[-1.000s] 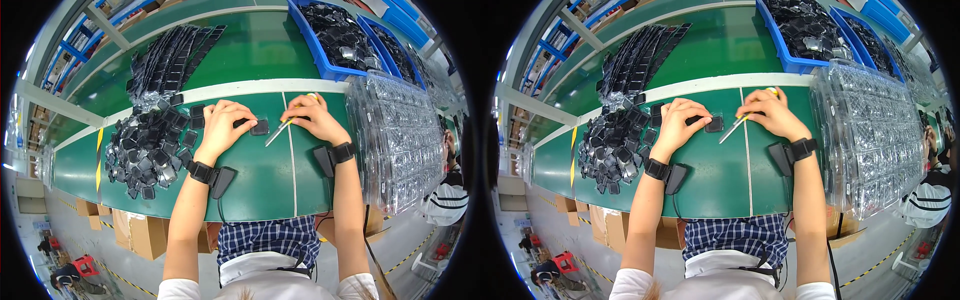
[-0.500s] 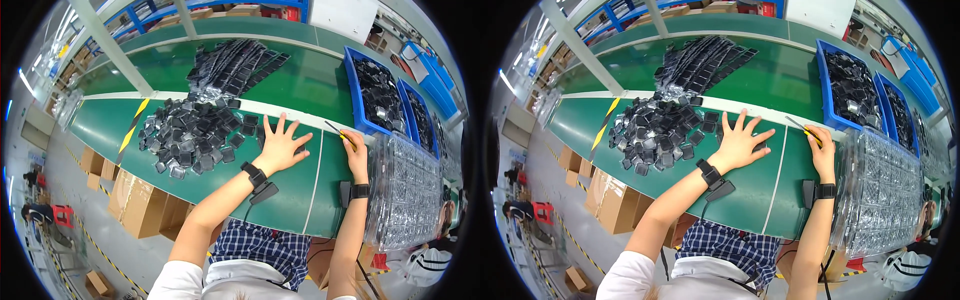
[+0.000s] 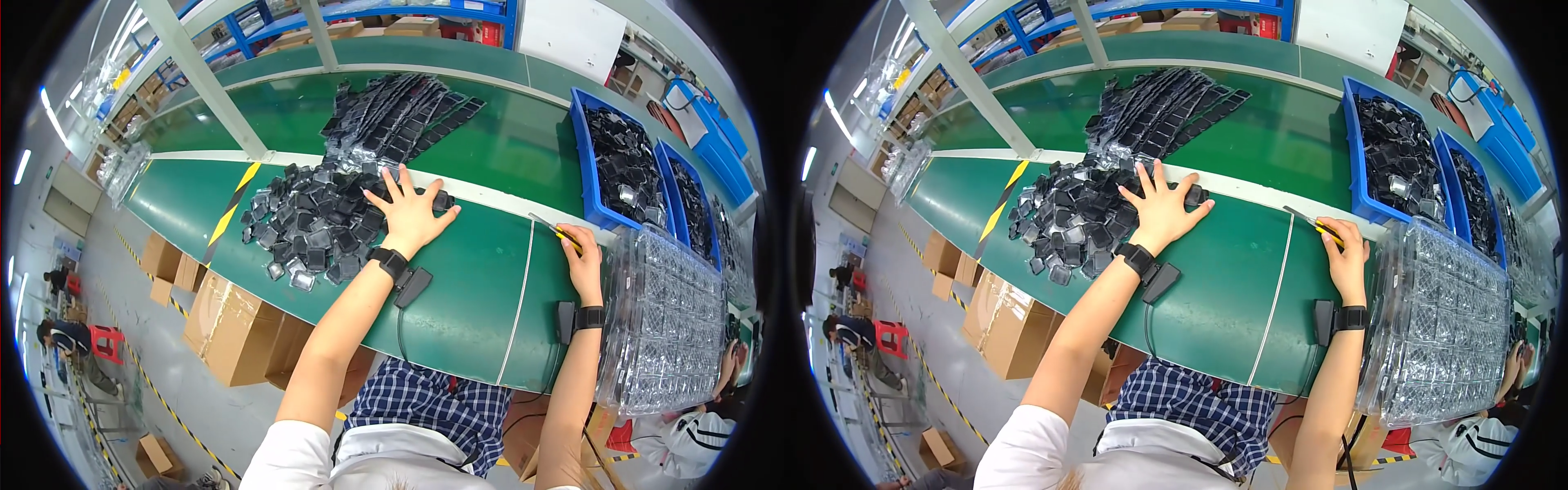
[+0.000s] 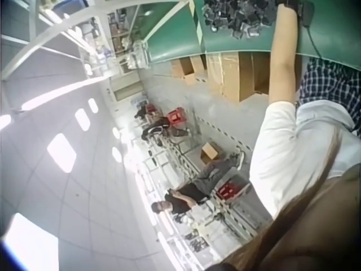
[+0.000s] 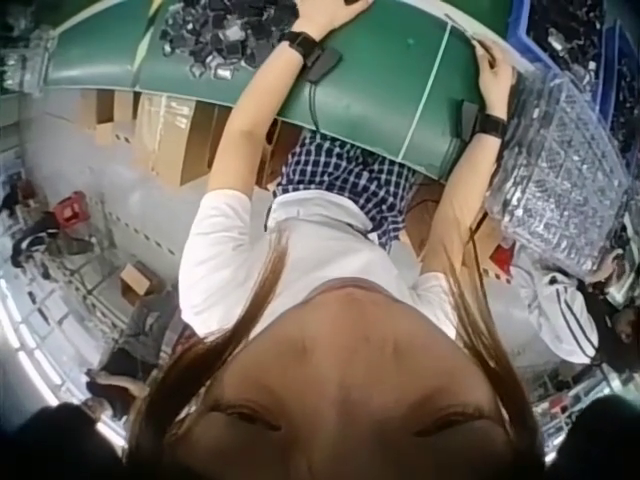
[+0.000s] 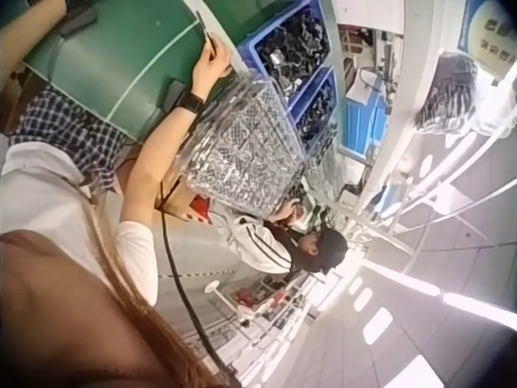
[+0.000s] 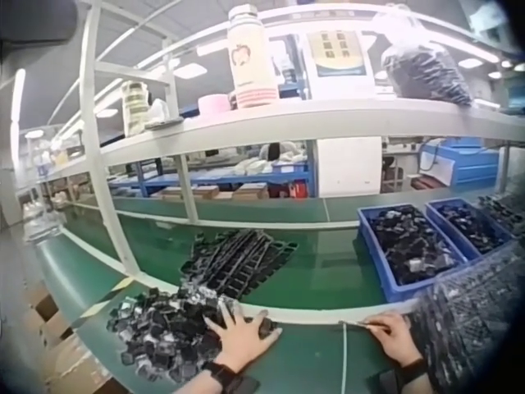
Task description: The person separates watch screens from a plastic strip using a yellow utility knife, peels a film from each screen, and places them on the table. They repeat this process for several screens before gathering them into a pile.
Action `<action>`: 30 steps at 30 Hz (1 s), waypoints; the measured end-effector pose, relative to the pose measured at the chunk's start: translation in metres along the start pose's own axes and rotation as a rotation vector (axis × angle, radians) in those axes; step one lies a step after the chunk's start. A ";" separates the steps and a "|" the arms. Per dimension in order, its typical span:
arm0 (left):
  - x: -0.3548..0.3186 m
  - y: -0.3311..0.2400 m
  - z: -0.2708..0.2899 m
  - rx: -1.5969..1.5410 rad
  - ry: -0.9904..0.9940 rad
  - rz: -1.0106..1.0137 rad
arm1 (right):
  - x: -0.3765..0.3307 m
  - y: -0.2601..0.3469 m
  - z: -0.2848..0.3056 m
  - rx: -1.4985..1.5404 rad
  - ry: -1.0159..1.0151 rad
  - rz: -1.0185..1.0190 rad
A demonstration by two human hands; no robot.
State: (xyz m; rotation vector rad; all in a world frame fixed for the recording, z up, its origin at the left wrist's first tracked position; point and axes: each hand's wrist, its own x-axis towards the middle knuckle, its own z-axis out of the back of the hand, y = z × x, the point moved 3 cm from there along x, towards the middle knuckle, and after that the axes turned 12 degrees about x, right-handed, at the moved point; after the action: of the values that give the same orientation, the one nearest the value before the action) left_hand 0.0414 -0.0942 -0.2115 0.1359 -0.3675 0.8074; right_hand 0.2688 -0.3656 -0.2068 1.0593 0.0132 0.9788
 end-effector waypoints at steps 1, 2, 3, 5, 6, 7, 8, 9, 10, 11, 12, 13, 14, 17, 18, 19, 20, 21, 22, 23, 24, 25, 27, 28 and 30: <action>0.002 0.004 0.001 0.020 0.041 0.021 | 0.000 0.002 -0.001 -0.034 -0.003 0.018; 0.004 0.007 0.001 0.040 0.083 0.042 | -0.001 0.002 -0.001 -0.032 -0.001 0.020; 0.005 0.009 0.001 0.041 0.083 0.044 | -0.001 0.001 -0.001 -0.023 -0.003 0.000; 0.006 0.015 -0.001 0.043 0.087 0.048 | -0.001 0.001 -0.001 -0.015 -0.005 -0.020; 0.005 0.018 -0.002 0.103 0.089 0.072 | -0.001 0.002 -0.002 -0.036 -0.002 -0.025; 0.004 0.023 -0.003 0.122 0.074 0.079 | -0.002 0.003 -0.002 -0.057 0.000 -0.030; 0.003 0.029 -0.003 0.128 0.074 0.086 | -0.002 0.004 -0.002 -0.058 -0.002 -0.033; 0.003 0.035 -0.003 0.136 0.074 0.093 | -0.003 0.006 -0.003 -0.077 0.001 -0.044; 0.002 0.040 -0.002 0.147 0.024 0.090 | -0.003 0.007 -0.003 -0.096 0.004 -0.056; 0.001 0.045 -0.001 0.154 0.018 0.091 | -0.003 0.004 -0.003 -0.096 0.002 -0.059; 0.000 0.050 -0.002 0.172 0.010 0.086 | -0.003 -0.001 -0.003 -0.059 0.020 -0.091; -0.001 0.055 -0.001 0.189 0.001 0.082 | -0.004 -0.005 -0.003 -0.022 0.038 -0.123; -0.002 0.059 0.001 0.204 0.006 0.086 | -0.003 -0.006 -0.003 -0.020 0.036 -0.126; -0.005 0.072 0.002 0.190 -0.029 0.095 | -0.003 -0.005 -0.005 -0.006 0.038 -0.119; -0.005 0.072 0.003 0.224 0.036 0.094 | -0.003 -0.003 -0.006 -0.031 0.037 -0.121; -0.005 0.069 0.006 0.223 0.034 0.088 | -0.003 -0.002 -0.006 -0.057 0.036 -0.122; -0.004 0.063 0.012 0.220 0.047 0.115 | -0.004 -0.002 -0.005 -0.060 0.030 -0.124; -0.003 0.056 0.016 0.216 0.060 0.140 | -0.004 -0.003 -0.003 -0.059 0.031 -0.128; 0.000 0.048 0.018 0.269 -0.009 0.140 | -0.005 -0.004 -0.001 -0.059 0.030 -0.132; 0.005 0.047 0.018 0.268 -0.013 0.139 | -0.005 0.000 -0.002 -0.060 0.027 -0.130; 0.016 0.045 0.016 0.289 0.002 0.133 | -0.004 0.005 -0.002 -0.089 0.025 -0.128; 0.028 0.043 0.015 0.307 0.015 0.126 | -0.004 0.009 -0.002 -0.120 0.022 -0.126; 0.057 0.045 0.001 0.306 0.026 0.047 | -0.004 0.010 -0.003 -0.111 0.038 -0.118; 0.067 0.050 -0.006 0.346 -0.051 0.043 | -0.004 0.010 -0.007 -0.094 0.038 -0.105; 0.085 0.048 -0.017 0.389 -0.076 0.045 | -0.006 0.007 -0.010 -0.074 0.036 -0.120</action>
State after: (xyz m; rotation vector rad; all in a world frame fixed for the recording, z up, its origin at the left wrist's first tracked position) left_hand 0.0647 0.0010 -0.1964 0.5240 -0.2817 0.9137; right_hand 0.2558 -0.3617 -0.2092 0.9622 0.0690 0.8836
